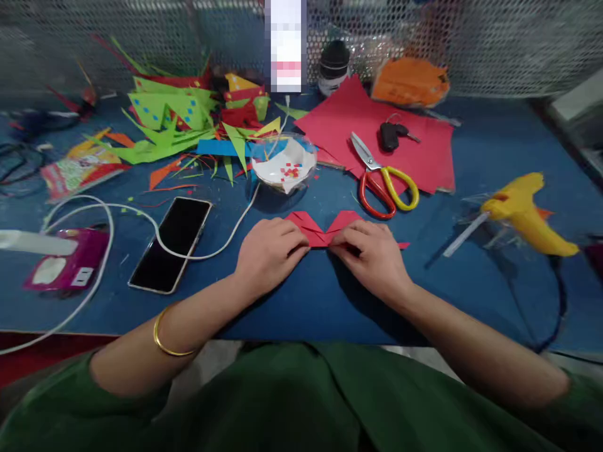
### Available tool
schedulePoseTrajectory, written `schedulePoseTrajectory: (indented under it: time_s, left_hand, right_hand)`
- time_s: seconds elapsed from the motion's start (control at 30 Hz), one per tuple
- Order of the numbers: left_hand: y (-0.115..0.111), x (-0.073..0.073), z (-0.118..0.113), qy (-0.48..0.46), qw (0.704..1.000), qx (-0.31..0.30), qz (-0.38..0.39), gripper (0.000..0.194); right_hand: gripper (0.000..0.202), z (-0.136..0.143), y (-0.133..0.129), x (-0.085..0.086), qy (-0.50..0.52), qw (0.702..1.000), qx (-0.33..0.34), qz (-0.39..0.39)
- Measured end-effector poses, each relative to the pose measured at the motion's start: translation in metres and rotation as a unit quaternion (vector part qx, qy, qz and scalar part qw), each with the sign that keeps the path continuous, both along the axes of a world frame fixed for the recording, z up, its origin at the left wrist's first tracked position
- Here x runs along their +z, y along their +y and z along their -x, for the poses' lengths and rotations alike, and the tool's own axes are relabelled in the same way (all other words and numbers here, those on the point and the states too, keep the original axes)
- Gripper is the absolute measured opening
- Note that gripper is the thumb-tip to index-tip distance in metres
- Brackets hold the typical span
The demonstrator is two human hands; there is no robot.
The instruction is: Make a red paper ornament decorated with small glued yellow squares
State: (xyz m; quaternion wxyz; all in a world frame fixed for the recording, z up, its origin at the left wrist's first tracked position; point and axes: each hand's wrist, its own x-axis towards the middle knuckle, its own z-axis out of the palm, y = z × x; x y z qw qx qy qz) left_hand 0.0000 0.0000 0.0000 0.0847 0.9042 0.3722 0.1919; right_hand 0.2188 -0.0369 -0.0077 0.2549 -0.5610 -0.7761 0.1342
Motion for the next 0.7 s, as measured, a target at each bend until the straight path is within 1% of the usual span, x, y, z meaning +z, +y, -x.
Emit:
schedulePoseTrajectory:
  time_s: [0.17, 0.33, 0.5, 0.7]
  left_hand:
    - [0.004, -0.001, -0.001, -0.022, 0.999, 0.017, 0.028, 0.014]
    - [0.003, 0.001, -0.004, -0.003, 0.998, 0.054, 0.038, 0.016]
    - [0.000, 0.006, -0.010, 0.006, 0.996, 0.087, 0.018, 0.021]
    - [0.000, 0.008, -0.013, 0.015, 0.995, 0.095, 0.007, 0.019]
  right_hand:
    - [0.005, 0.000, 0.000, -0.001, 0.024, 0.999, -0.020, 0.017]
    - [0.009, 0.003, 0.002, 0.002, -0.004, 0.999, -0.039, 0.033]
    - [0.011, 0.007, 0.003, 0.004, -0.027, 0.997, -0.061, 0.042]
    - [0.009, 0.007, 0.004, 0.004, -0.019, 0.996, -0.078, 0.043]
